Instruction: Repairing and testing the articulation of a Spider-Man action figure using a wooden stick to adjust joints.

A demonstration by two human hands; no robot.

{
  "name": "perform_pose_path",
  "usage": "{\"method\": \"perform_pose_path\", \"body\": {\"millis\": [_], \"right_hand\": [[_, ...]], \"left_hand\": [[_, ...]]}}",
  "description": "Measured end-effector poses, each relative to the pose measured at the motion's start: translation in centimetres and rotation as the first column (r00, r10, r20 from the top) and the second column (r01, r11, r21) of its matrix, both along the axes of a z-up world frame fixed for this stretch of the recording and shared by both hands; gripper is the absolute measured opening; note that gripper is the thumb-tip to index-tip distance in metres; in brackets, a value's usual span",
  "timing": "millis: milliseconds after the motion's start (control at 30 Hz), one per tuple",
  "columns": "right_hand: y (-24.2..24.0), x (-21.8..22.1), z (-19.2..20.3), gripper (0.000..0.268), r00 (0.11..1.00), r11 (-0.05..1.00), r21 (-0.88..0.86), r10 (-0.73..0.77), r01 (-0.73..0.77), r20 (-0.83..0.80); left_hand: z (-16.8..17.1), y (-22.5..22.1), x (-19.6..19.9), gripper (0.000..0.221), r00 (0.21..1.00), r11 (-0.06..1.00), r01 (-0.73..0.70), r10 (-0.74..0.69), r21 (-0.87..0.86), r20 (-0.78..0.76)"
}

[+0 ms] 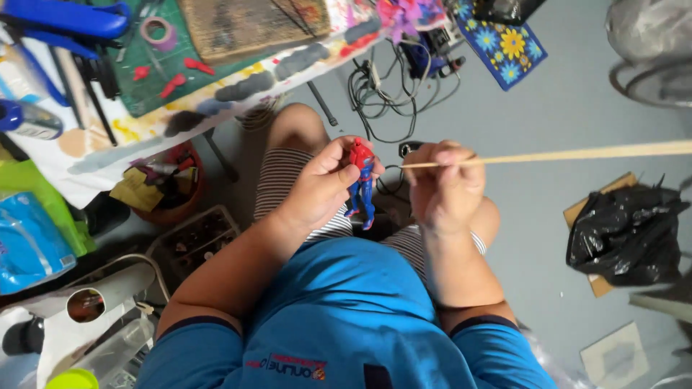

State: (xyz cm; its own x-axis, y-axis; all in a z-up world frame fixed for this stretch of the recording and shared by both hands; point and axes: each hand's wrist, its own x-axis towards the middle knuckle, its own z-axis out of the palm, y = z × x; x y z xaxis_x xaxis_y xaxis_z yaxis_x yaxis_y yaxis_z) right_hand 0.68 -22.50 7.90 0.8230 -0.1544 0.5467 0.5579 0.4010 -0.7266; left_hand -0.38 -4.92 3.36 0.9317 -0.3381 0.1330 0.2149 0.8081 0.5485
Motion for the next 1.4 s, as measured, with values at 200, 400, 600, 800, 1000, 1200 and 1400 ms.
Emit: {"method": "perform_pose_path", "body": {"millis": [200,400,600,800,1000,1200,1400], "right_hand": [[0.2,-1.6,0.6,0.02,0.959,0.987,-0.046,-0.136,0.152,0.249],[-0.3,-1.5,0.7,0.019,0.932,0.978,-0.058,-0.17,0.199,0.32],[-0.9,-1.7,2.5,0.012,0.889,0.922,-0.24,-0.184,0.304,0.42],[-2.6,-3.4,4.4,0.009,0.864,0.763,-0.468,-0.228,0.445,0.449],[-2.0,-5.2,5.3,0.008,0.804,0.576,-0.586,-0.243,0.57,0.544],[-1.7,-5.1,5.1,0.015,0.699,0.44,-0.575,-0.198,0.69,0.687],[-1.7,-4.6,5.9,0.014,0.661,0.434,-0.556,-0.131,0.708,0.739]], "left_hand": [[1.5,-2.9,-0.7,0.036,0.989,0.983,0.142,-0.147,-0.118,-0.03],[2.6,-3.2,-1.1,0.037,0.979,0.975,0.195,-0.201,-0.105,-0.046],[2.5,-3.3,-0.9,0.038,0.988,0.988,0.155,-0.155,-0.024,-0.013],[3.4,-2.8,-1.2,0.042,0.987,0.978,0.004,-0.037,0.208,0.157],[4.4,-3.1,-1.5,0.039,0.967,0.964,-0.094,0.029,0.25,0.252],[4.4,-3.3,-1.2,0.035,0.949,0.966,-0.143,0.071,0.216,0.308],[5.0,-3.4,-1.5,0.031,0.906,0.914,-0.295,0.174,0.28,0.386]]}}
